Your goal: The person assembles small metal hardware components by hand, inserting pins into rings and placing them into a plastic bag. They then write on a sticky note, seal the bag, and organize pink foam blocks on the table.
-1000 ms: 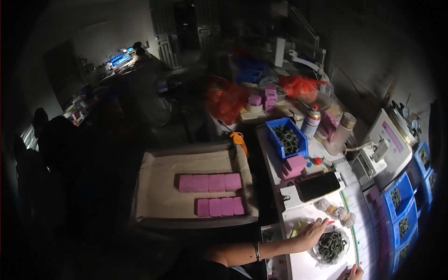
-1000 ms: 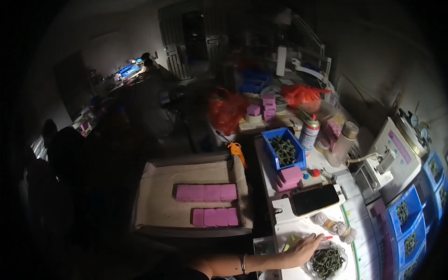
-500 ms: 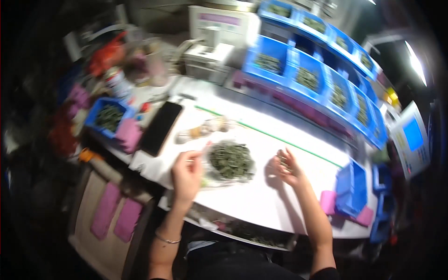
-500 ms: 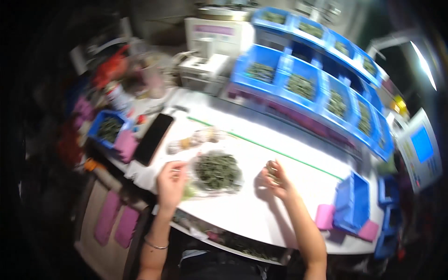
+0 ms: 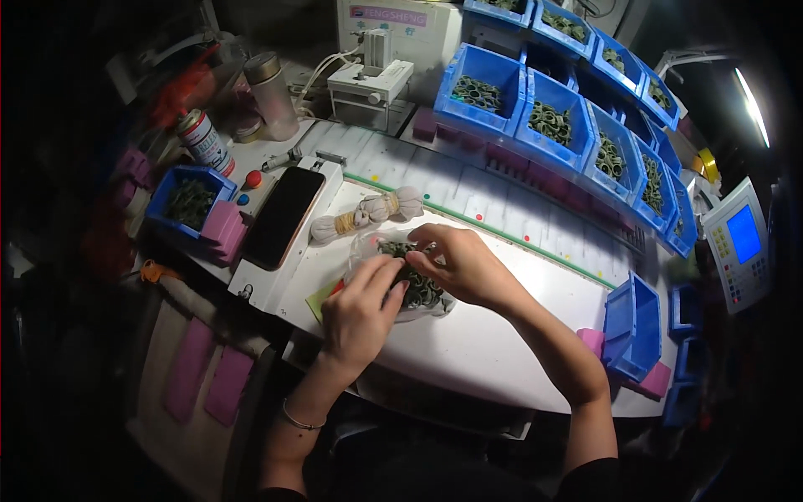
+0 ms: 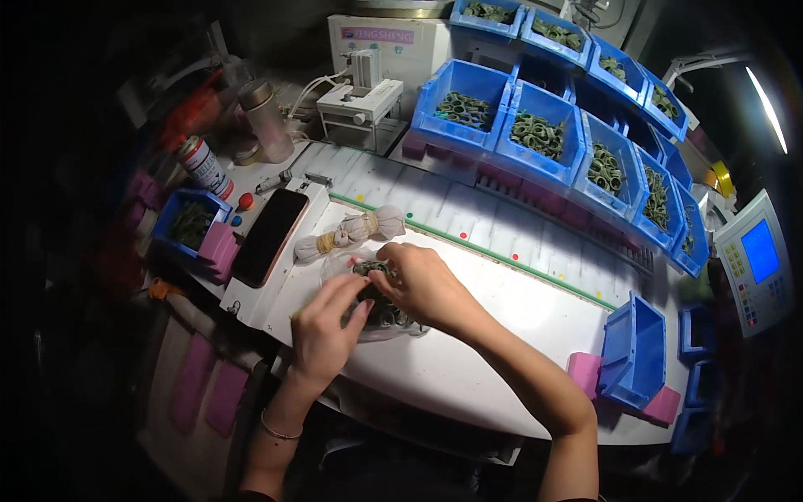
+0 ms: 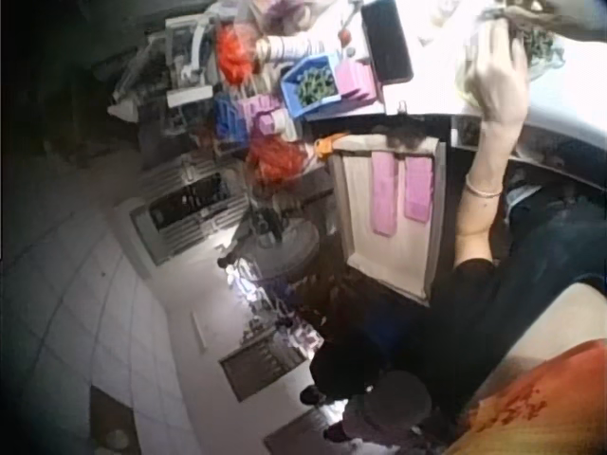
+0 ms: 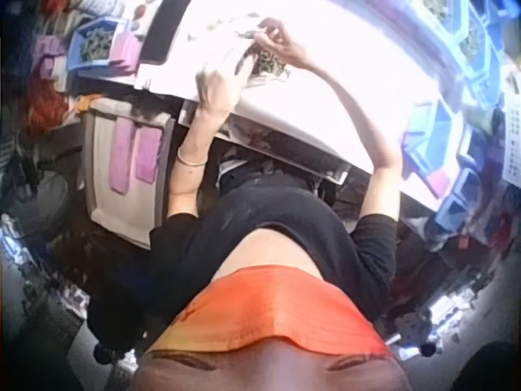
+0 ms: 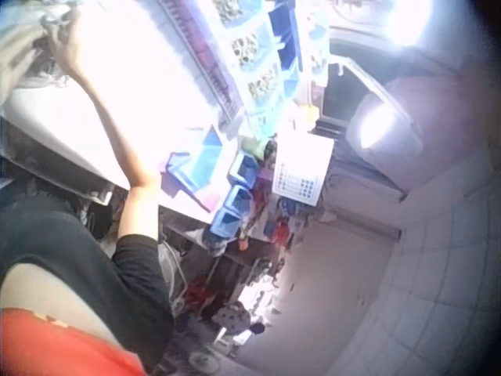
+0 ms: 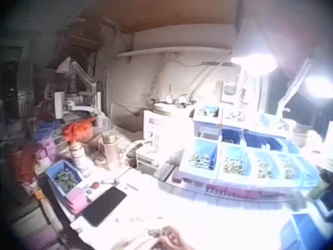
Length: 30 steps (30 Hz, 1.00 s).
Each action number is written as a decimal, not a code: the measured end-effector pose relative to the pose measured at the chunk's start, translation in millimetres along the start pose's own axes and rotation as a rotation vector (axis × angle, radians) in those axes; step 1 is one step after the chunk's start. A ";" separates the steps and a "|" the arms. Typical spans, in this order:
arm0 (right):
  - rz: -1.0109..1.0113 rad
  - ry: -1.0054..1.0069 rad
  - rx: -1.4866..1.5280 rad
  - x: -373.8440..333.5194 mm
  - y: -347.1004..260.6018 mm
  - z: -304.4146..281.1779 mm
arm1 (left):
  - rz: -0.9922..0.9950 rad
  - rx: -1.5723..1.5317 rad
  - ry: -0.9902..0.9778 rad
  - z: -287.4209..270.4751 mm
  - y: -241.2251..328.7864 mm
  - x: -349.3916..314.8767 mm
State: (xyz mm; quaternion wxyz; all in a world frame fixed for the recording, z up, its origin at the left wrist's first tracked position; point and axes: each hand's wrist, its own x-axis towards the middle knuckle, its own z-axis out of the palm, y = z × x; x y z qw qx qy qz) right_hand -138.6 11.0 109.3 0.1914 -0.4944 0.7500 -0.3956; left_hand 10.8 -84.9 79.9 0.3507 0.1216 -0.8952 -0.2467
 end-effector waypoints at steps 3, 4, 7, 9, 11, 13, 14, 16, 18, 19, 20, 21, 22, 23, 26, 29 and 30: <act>-0.008 0.209 -0.335 -17.4 6.1 0.2 | -0.033 0.027 -0.152 -0.7 -6.7 0.8; 0.045 0.254 -0.460 -26.6 7.0 4.0 | -0.047 0.099 -0.220 -5.9 -8.7 1.2; 0.235 0.175 -0.507 -43.4 25.0 10.4 | -0.130 0.184 -0.407 -13.3 -14.6 8.8; 0.195 0.197 -0.437 -49.1 50.4 9.9 | -0.075 0.226 -0.455 -12.8 -24.0 10.7; 0.227 0.228 -0.343 -45.8 55.4 7.3 | 0.018 0.246 -0.487 -15.1 -34.9 10.7; 0.211 0.207 -0.115 -39.7 55.0 -9.7 | 0.072 0.223 -0.412 -19.6 -38.6 19.4; 0.288 0.164 -0.078 -34.2 45.9 -22.8 | 0.090 0.217 -0.359 -23.7 -39.5 24.3; 0.273 0.204 0.216 -32.3 39.9 -46.0 | 0.099 0.172 -0.257 -30.0 -36.5 38.3; 0.266 0.178 0.334 -31.7 23.9 -66.3 | 0.151 0.168 -0.167 -37.8 -25.6 51.6; 0.212 0.206 0.297 -35.0 22.9 -76.7 | 0.186 0.157 -0.117 -39.9 -18.6 58.8; 0.208 0.232 0.319 -36.5 18.1 -82.3 | 0.222 0.144 -0.076 -37.6 -16.9 62.6; 0.217 0.258 0.330 -37.6 22.0 -88.1 | 0.246 0.078 -0.037 -33.0 -15.7 66.0; 0.202 0.257 0.342 -37.6 17.9 -92.4 | 0.237 0.040 -0.036 -34.3 -13.6 65.9; 0.222 0.287 0.356 -39.8 20.2 -94.6 | 0.233 -0.010 -0.037 -31.9 -13.5 66.5; 0.311 0.326 0.185 -52.0 34.6 -93.0 | 0.222 -0.056 -0.021 -17.1 -31.9 59.3; -0.220 0.741 -0.673 -58.3 22.5 -54.7 | 0.123 0.025 0.125 -10.1 -55.6 23.7; -0.258 0.728 -0.666 -60.1 14.9 -38.3 | -0.235 0.171 -0.038 -14.1 -54.5 3.9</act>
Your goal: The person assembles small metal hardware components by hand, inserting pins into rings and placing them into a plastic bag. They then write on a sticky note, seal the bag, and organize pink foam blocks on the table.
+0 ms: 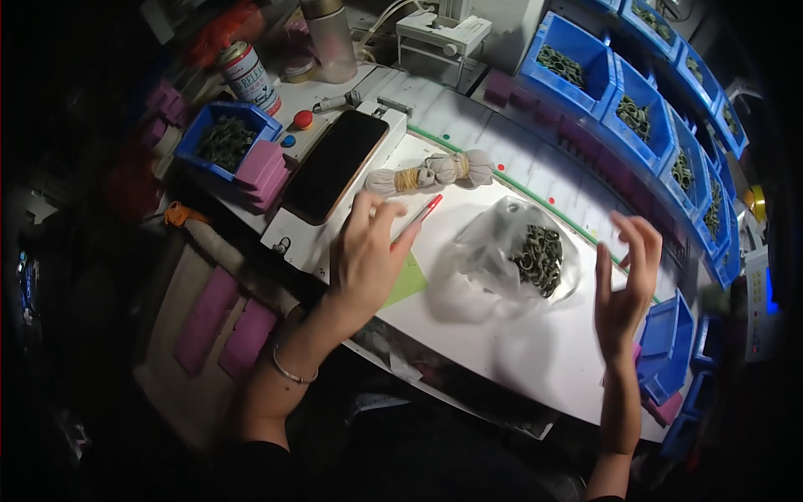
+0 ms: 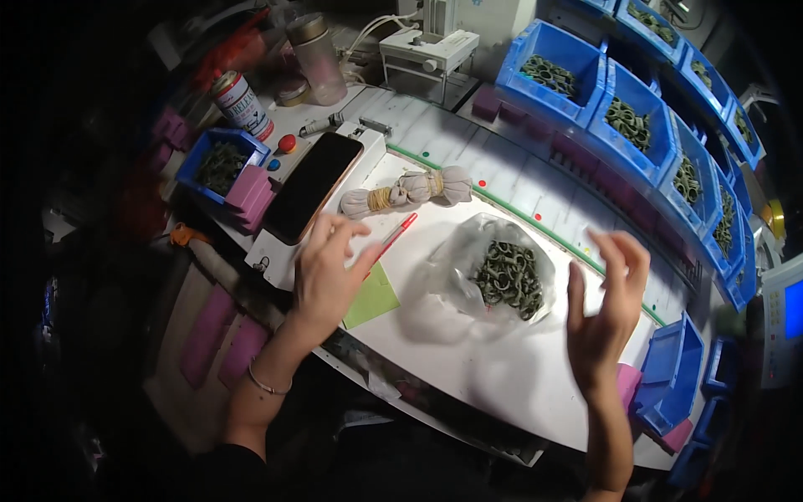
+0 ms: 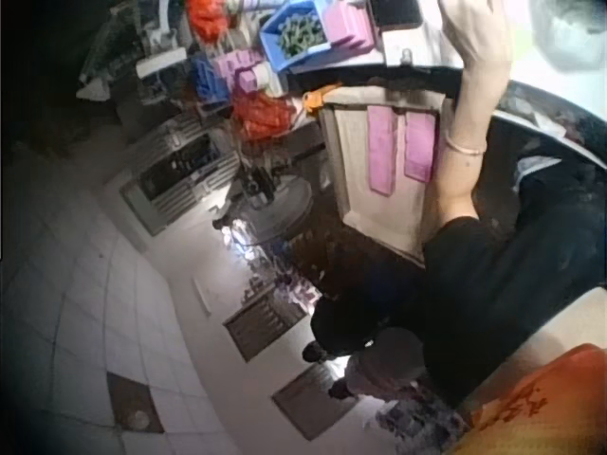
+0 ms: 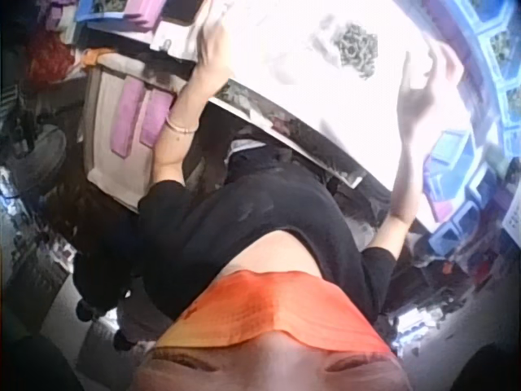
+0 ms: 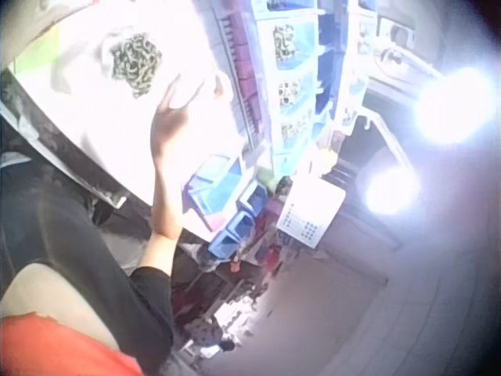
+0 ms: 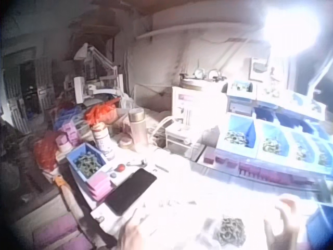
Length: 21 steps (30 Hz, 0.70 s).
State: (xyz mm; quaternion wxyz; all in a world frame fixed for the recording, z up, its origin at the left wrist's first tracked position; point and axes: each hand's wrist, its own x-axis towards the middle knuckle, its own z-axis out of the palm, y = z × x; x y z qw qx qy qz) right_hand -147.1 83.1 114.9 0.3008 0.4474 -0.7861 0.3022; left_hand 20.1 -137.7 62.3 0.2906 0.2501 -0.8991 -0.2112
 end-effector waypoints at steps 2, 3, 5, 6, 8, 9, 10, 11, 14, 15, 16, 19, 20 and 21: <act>-0.066 -0.095 0.173 -20.0 -31.2 8.3 | -0.011 0.099 -0.035 13.7 -16.4 -26.1; -0.098 -0.194 0.343 -32.3 -47.5 18.9 | -0.013 0.142 -0.055 19.5 -22.0 -33.9; -0.066 -0.541 0.474 -49.5 -81.5 41.1 | -0.087 0.034 -0.083 21.9 -24.3 -38.7; 0.007 -0.592 0.547 -55.8 -92.6 61.0 | -0.130 -0.012 -0.092 21.5 -26.7 -40.9; 0.126 -0.592 0.581 -64.2 -103.6 95.2 | -0.181 -0.058 -0.048 20.0 -29.1 -40.5; 0.172 -0.539 0.548 -67.9 -106.0 109.4 | -0.205 -0.080 -0.024 20.0 -30.6 -40.1; 0.216 -0.491 0.517 -69.1 -108.0 117.5 | -0.275 -0.052 -0.043 18.8 -32.1 -41.3; 0.268 -0.500 0.527 -68.2 -109.7 119.0 | -0.224 0.028 -0.010 16.2 -29.7 -40.9; 0.379 -0.544 0.525 -67.2 -113.3 114.5 | -0.039 0.180 0.043 6.5 -16.1 -42.9; 0.380 -0.571 0.512 -66.0 -113.2 111.1 | 0.013 0.139 0.086 8.3 -13.8 -47.4; 0.383 -0.599 0.498 -66.6 -112.1 108.1 | 0.015 0.104 0.089 9.9 -11.8 -56.5; 0.366 -0.564 0.538 -74.8 -107.4 104.9 | -0.092 0.024 -0.048 9.6 -6.5 -76.0; 0.374 -0.577 0.541 -77.3 -106.5 103.0 | -0.147 0.001 -0.119 8.8 -4.9 -79.3; 0.381 -0.590 0.544 -78.5 -106.2 99.9 | -0.174 -0.018 -0.151 8.4 -3.7 -81.4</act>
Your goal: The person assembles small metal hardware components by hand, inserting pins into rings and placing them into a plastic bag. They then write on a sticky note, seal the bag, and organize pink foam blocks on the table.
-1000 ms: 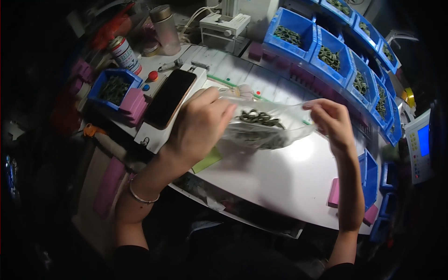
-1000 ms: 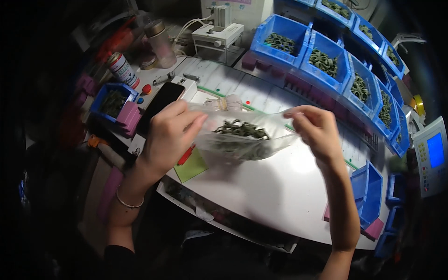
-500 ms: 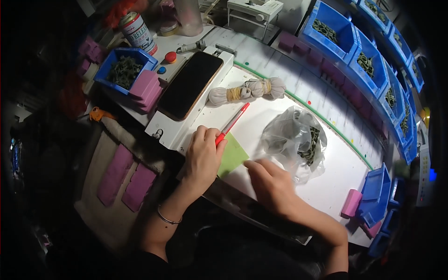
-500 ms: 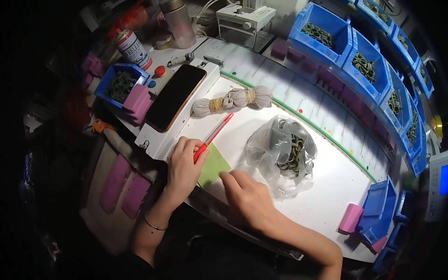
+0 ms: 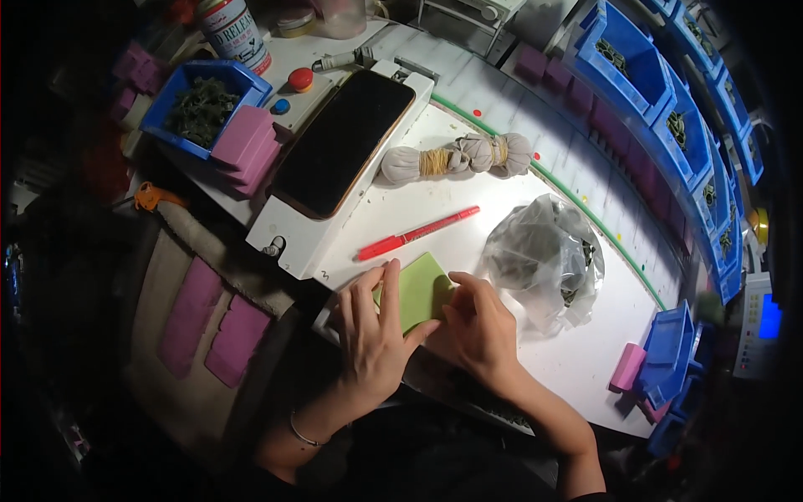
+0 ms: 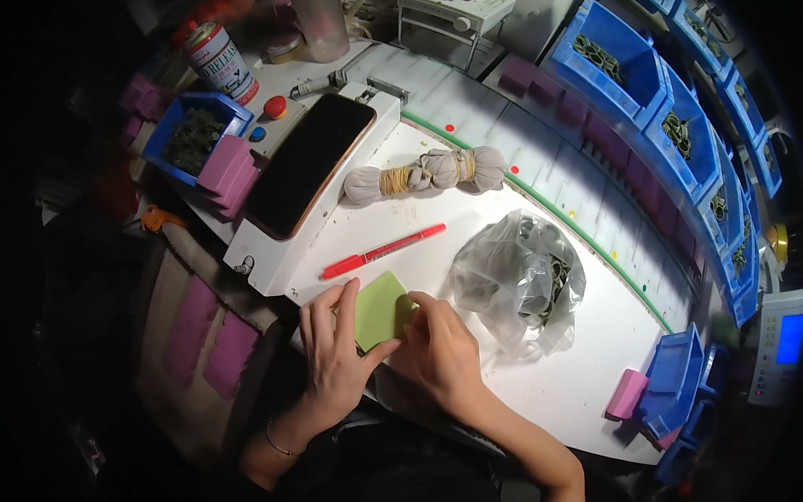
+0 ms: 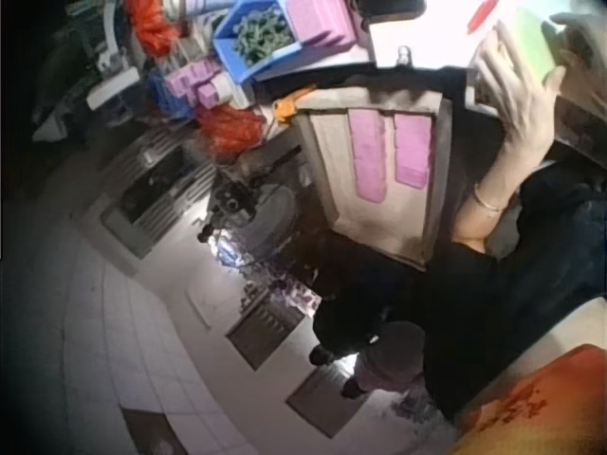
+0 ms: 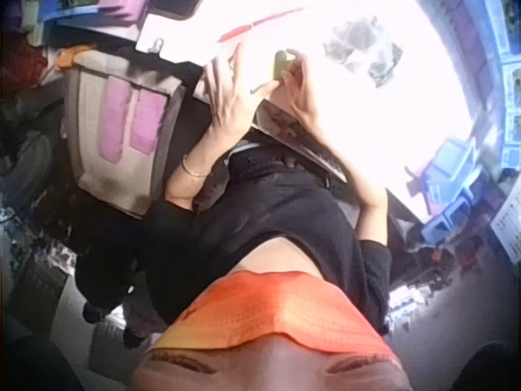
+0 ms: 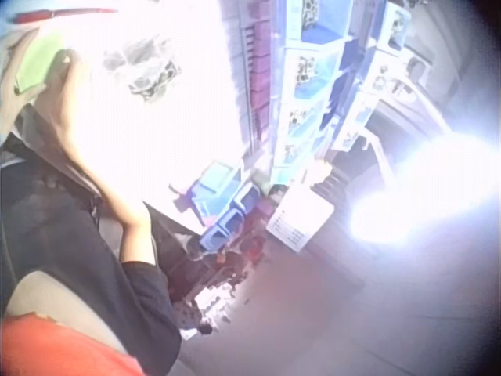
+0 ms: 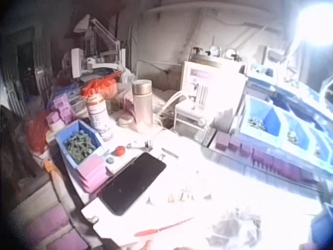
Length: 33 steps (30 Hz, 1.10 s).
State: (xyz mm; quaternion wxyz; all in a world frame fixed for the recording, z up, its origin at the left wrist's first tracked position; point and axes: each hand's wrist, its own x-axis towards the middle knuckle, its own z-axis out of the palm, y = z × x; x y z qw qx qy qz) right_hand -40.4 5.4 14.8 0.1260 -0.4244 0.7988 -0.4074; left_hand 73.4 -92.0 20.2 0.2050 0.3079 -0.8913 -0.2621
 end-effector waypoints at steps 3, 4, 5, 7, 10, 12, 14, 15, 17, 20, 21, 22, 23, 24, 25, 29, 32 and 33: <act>0.053 -0.030 0.024 -13.5 -7.2 -6.7 | -0.049 -0.046 -0.039 -10.7 8.8 -6.5; 0.081 -0.039 0.038 -16.9 -8.0 -8.2 | -0.070 -0.087 -0.051 -10.6 7.8 -8.6; 0.090 -0.049 0.038 -20.1 -8.2 -9.5 | -0.092 -0.128 -0.064 -10.3 6.1 -12.0; 0.109 -0.069 0.038 -25.1 -8.5 -11.5 | -0.152 -0.215 -0.076 -14.1 8.2 -10.0; 0.084 -0.062 0.114 -22.2 -16.1 -15.9 | -0.096 -0.381 -0.089 -8.4 -0.5 -17.8; 0.081 -0.070 0.134 -21.4 -19.1 -18.3 | -0.127 -0.513 -0.091 -9.8 4.4 -17.5; 0.132 -0.076 0.219 -22.4 -17.7 -20.8 | -0.148 -0.599 -0.096 -10.3 7.2 -15.6; 0.185 -0.082 0.295 -23.7 -14.5 -21.8 | -0.158 -0.620 -0.100 -10.7 6.7 -14.4; 0.259 -0.063 0.421 -25.4 -12.8 -23.6 | -0.171 -0.651 -0.108 -10.8 7.6 -11.8; 0.291 -0.017 0.536 -23.3 -20.7 -22.2 | -0.171 -0.672 -0.124 -10.6 10.3 -9.6; 0.282 -0.016 0.548 -21.4 -24.8 -23.4 | -0.161 -0.675 -0.137 -9.2 10.6 -9.7; 0.273 -0.016 0.562 -20.4 -26.6 -24.2 | -0.152 -0.676 -0.149 -8.6 10.9 -10.4; 0.281 -0.036 0.541 -19.8 -25.9 -24.7 | -0.197 -0.737 -0.139 -8.2 12.6 -10.6; 0.311 -0.064 0.557 -19.3 -24.9 -26.3 | -0.244 -0.798 -0.128 -7.8 15.2 -10.7; 0.341 -0.090 0.572 -18.8 -23.7 -29.3 | -0.289 -0.861 -0.119 -7.7 17.2 -10.1; 0.279 -0.089 0.503 -19.8 -20.9 -28.8 | -0.272 -0.776 -0.173 -14.5 13.9 -7.7; 0.246 -0.167 0.486 -12.3 -21.8 -37.1 | -0.160 -0.665 -0.200 -25.6 19.7 4.1; 0.218 -0.177 0.469 -11.0 -23.3 -38.7 | -0.152 -0.653 -0.233 -30.3 20.7 7.4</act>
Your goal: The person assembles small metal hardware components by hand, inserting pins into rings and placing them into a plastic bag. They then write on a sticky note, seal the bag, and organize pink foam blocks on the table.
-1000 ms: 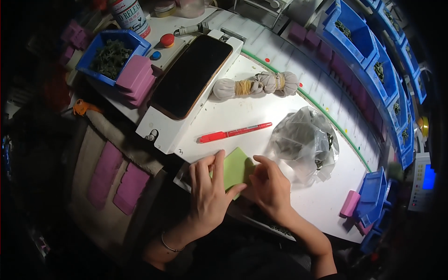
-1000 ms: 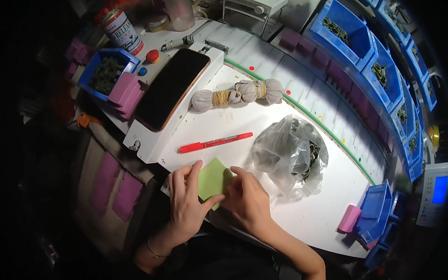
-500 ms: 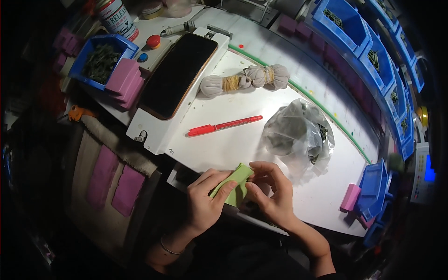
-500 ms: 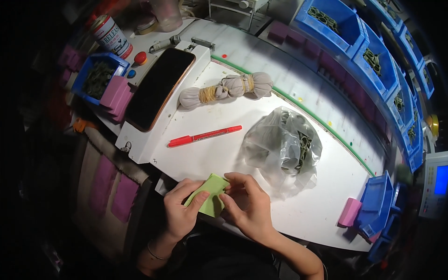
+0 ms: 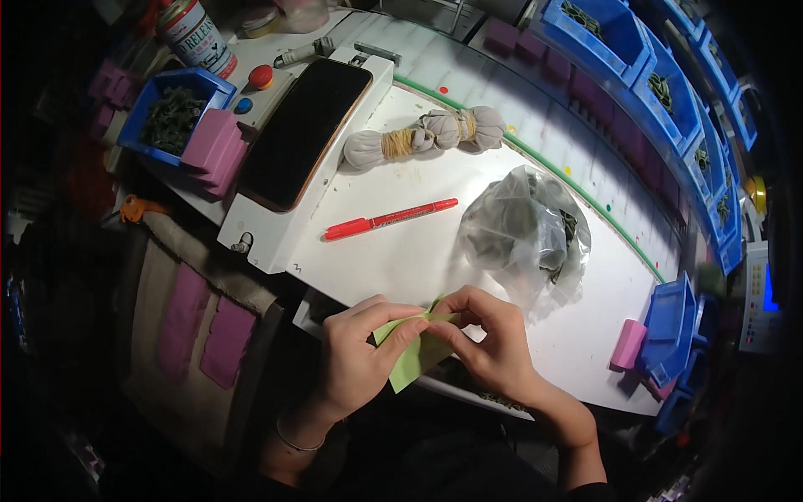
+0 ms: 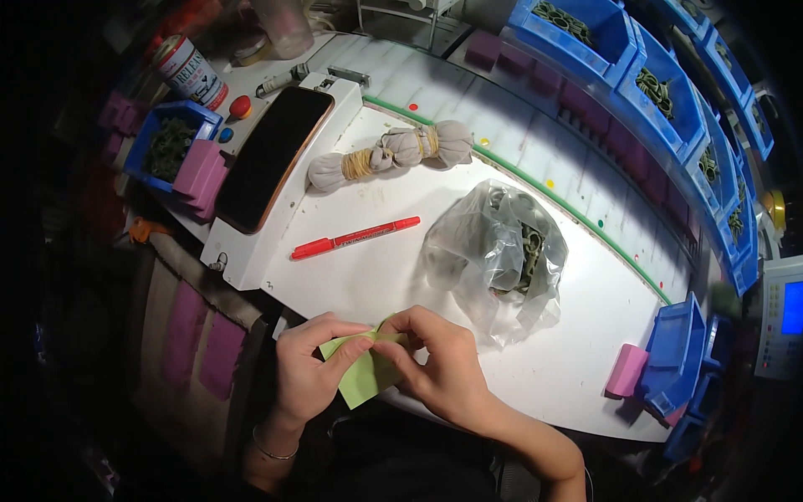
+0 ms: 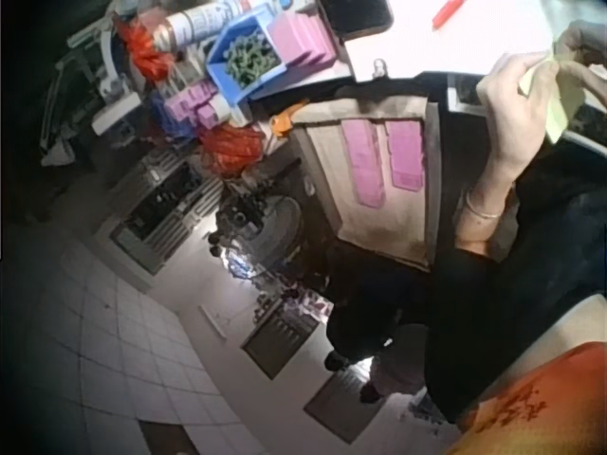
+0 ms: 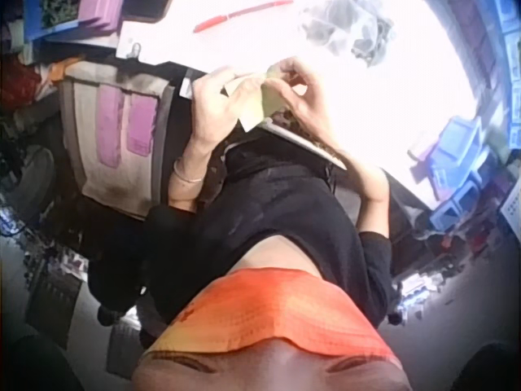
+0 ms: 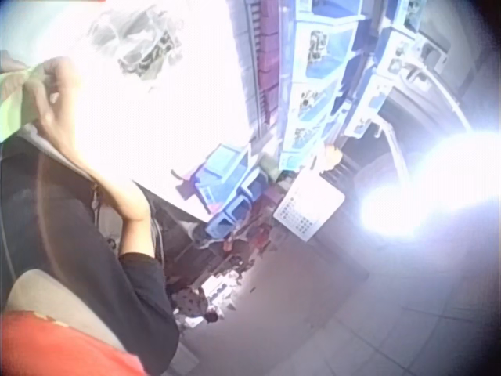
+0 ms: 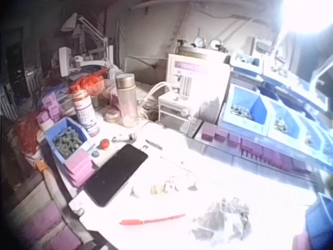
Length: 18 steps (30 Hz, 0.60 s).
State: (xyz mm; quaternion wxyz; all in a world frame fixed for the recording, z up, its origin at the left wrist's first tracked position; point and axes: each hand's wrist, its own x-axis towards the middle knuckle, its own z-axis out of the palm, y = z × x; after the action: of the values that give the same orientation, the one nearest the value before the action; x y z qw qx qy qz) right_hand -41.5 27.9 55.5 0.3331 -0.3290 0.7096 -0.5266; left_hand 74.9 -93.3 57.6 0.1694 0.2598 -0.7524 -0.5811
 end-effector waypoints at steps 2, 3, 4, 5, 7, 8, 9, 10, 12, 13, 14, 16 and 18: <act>-0.053 -0.028 -0.046 0.8 -3.8 -1.3 | -0.004 0.006 -0.039 -2.7 2.2 2.2; -0.106 -0.022 -0.047 0.1 -3.0 -2.0 | -0.006 -0.003 -0.048 -3.0 2.4 2.9; -0.159 -0.016 -0.047 -0.8 -1.1 -2.4 | -0.008 -0.011 -0.058 -3.2 2.5 3.3; -0.211 -0.010 -0.046 -1.8 1.2 -2.4 | -0.020 -0.068 -0.057 -2.4 2.6 3.4; -0.291 0.079 0.028 -5.7 7.1 4.3 | -0.045 -0.184 -0.055 0.5 1.7 3.5; -0.330 0.123 0.065 -7.6 8.6 7.5 | -0.114 -0.233 -0.045 2.0 0.7 3.6; -0.287 0.135 0.156 -8.5 8.8 9.0 | -0.183 -0.282 -0.035 3.4 -0.8 3.8; -0.245 0.147 0.245 -9.0 8.7 10.4 | -0.251 -0.331 -0.025 4.3 -3.3 4.1; 0.043 0.196 0.626 -11.3 0.5 12.7 | -0.074 -0.118 0.107 5.7 -16.4 6.8; -0.018 0.244 0.576 -6.2 11.3 10.1 | 0.020 -0.010 0.175 4.6 -21.4 9.4; -0.047 0.312 0.548 -3.2 12.6 7.5 | 0.102 0.136 0.235 -1.1 -24.5 14.3; -0.089 0.371 0.356 3.4 10.4 5.6 | 0.154 0.246 0.301 -3.0 -32.1 21.1; -0.067 0.273 -0.004 9.6 15.2 7.1 | 0.323 0.485 0.338 -6.0 -35.3 30.4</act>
State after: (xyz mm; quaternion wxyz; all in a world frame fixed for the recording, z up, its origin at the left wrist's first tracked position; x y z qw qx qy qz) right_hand -42.8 19.7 38.0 0.2150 -0.2787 0.7380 -0.5757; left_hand 60.5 -122.6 23.8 0.3149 0.2626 -0.8615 -0.2995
